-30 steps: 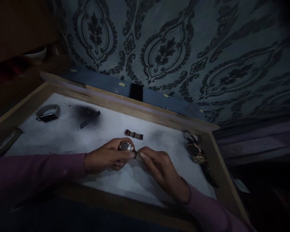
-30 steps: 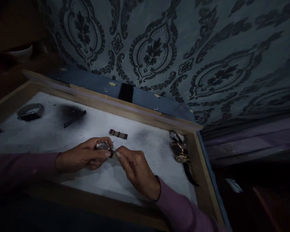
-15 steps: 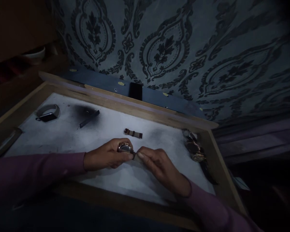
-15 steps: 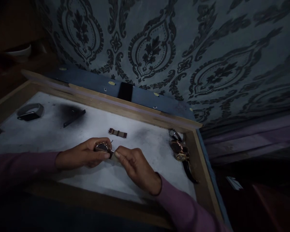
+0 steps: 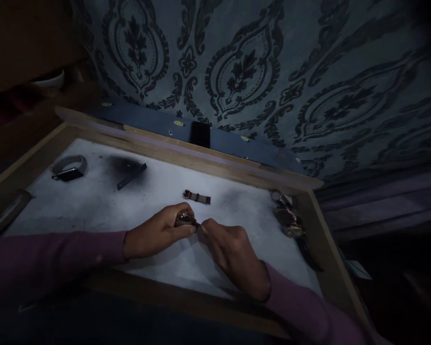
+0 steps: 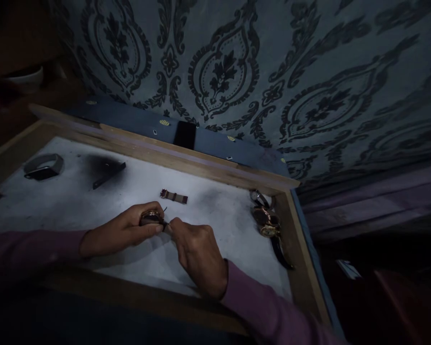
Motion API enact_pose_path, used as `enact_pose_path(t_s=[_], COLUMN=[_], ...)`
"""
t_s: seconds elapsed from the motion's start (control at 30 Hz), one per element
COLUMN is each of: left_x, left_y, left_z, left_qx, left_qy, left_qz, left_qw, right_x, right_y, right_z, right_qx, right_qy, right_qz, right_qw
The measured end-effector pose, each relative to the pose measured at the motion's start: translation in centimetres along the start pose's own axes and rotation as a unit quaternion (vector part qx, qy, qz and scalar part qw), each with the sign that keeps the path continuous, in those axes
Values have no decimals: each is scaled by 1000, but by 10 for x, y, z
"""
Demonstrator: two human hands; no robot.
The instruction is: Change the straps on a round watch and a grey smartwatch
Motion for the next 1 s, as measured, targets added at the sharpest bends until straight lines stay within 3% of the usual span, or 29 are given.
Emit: enact_pose_path(t_s=[0.17, 0.3, 0.4, 0.5, 0.7, 0.9, 1.0], left_x=[-1, -3, -3, -3, 0, 1, 1], left_y=[-1, -1, 0, 1, 1, -1, -1], left_z=[-1, 0, 1, -1, -2, 3, 5], left_qx=[35, 40, 36, 0, -34, -24, -5], left_qy=[129, 168, 132, 33, -141, -104, -61], left_qz=[53, 69, 58, 6, -88, -88, -49], left_qw=[990, 982, 989, 999, 986, 990, 997], right_x=[5, 6, 6, 4, -5, -9, -7], right_y=[6, 10, 9, 6, 5, 2, 2], right_z=[1, 3, 7, 9, 5, -2, -3], right_qx=[79, 102, 89, 51, -46, -96, -50], right_qy=[97, 146, 138, 107, 32, -21, -7], right_qz=[-7, -12, -25, -31, -22, 4, 27], right_qw=[992, 984, 986, 992, 998, 995, 998])
Point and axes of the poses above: each hand's wrist, its own y-axis towards the middle knuckle, its own x-axis out of the palm, z = x × y, the point moved 4 cm from there along y, towards the middle knuckle
